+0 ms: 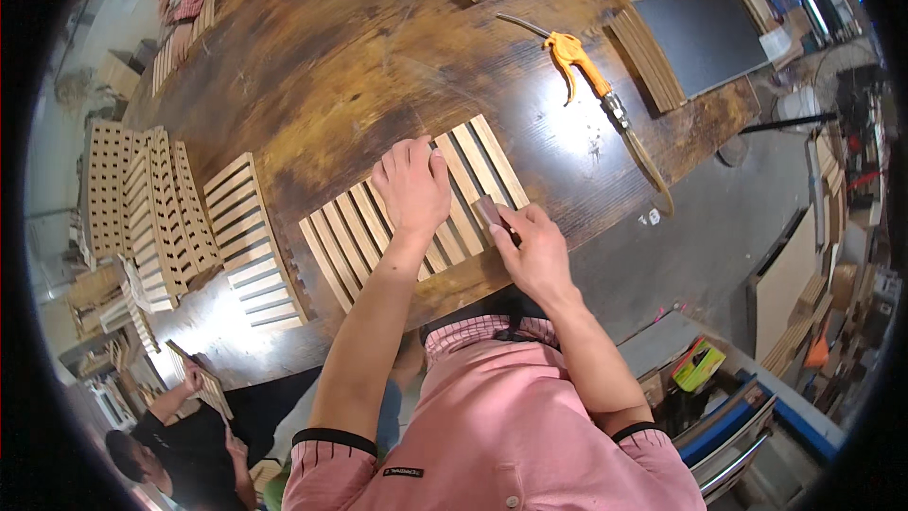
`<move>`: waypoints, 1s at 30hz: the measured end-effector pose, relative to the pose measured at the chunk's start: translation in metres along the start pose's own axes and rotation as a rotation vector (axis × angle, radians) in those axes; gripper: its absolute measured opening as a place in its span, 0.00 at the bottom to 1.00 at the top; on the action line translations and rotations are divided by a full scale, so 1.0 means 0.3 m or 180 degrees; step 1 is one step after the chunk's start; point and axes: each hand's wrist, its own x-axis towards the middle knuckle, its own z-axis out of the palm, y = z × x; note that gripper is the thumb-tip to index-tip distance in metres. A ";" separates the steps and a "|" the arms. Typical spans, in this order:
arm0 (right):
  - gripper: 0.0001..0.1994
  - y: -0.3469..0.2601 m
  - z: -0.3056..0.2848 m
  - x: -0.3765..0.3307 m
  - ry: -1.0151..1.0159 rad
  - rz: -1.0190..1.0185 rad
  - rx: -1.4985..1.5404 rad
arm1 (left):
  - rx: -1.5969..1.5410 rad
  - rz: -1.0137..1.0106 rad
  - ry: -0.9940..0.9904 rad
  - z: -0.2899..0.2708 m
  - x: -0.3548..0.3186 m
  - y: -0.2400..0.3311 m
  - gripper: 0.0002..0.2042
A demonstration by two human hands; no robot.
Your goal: The person wraps sandpaper around a small wooden block by hand, then sands the slats and edges of wooden panels using the sanding block.
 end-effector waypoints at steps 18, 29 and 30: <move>0.16 -0.024 0.148 0.167 0.0577 -0.0329 -0.1348 | -0.0230 0.0004 0.0015 -0.018 0.011 -0.006 0.14; 0.14 -0.056 0.220 0.380 0.0822 -0.0296 -0.1408 | -0.0407 -0.0030 -0.0226 -0.025 0.021 0.010 0.15; 0.14 -0.050 0.226 0.356 0.0845 -0.0274 -0.1390 | -0.0413 -0.0055 -0.0204 -0.022 0.023 0.000 0.15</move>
